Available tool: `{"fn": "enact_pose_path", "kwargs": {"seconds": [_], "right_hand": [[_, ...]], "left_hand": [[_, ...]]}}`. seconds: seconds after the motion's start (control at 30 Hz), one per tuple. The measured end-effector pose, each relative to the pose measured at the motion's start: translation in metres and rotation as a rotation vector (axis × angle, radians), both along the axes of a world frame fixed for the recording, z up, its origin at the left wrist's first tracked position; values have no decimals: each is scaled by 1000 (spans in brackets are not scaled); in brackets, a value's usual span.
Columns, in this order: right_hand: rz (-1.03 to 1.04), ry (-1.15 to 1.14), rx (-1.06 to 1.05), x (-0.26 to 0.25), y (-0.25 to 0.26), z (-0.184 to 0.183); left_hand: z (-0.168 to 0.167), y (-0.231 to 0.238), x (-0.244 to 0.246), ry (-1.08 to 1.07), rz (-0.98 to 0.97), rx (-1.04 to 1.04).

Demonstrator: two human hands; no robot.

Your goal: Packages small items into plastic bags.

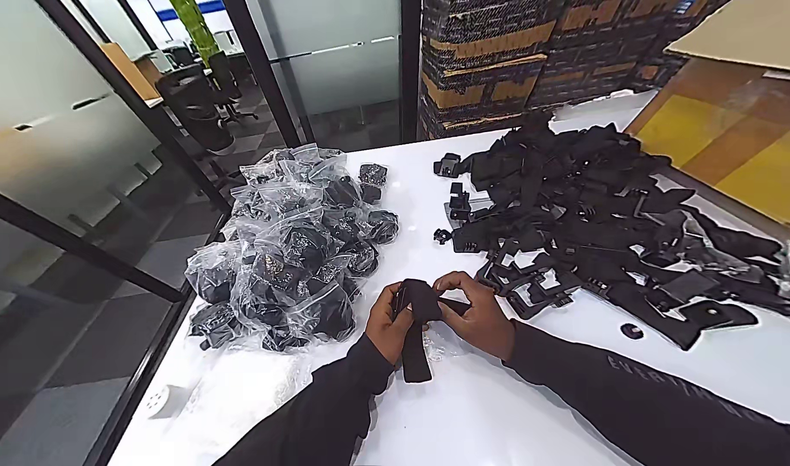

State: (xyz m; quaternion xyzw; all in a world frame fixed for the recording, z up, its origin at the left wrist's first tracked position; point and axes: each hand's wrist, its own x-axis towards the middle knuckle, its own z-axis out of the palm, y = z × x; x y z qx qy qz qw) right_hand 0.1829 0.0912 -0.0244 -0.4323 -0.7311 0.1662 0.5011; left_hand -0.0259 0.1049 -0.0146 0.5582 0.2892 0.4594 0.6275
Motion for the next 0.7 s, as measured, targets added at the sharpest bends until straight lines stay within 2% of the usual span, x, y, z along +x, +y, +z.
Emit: {"fn": "enact_pose_path", "kwargs": {"seconds": [0.47, 0.7], "right_hand": [[-65, -19, 10, -1, -1, 1], [-67, -53, 24, -3, -3, 2]], "left_hand": [[-10, 1, 3, 7, -12, 139], [-9, 0, 3, 8, 30, 131]]}}
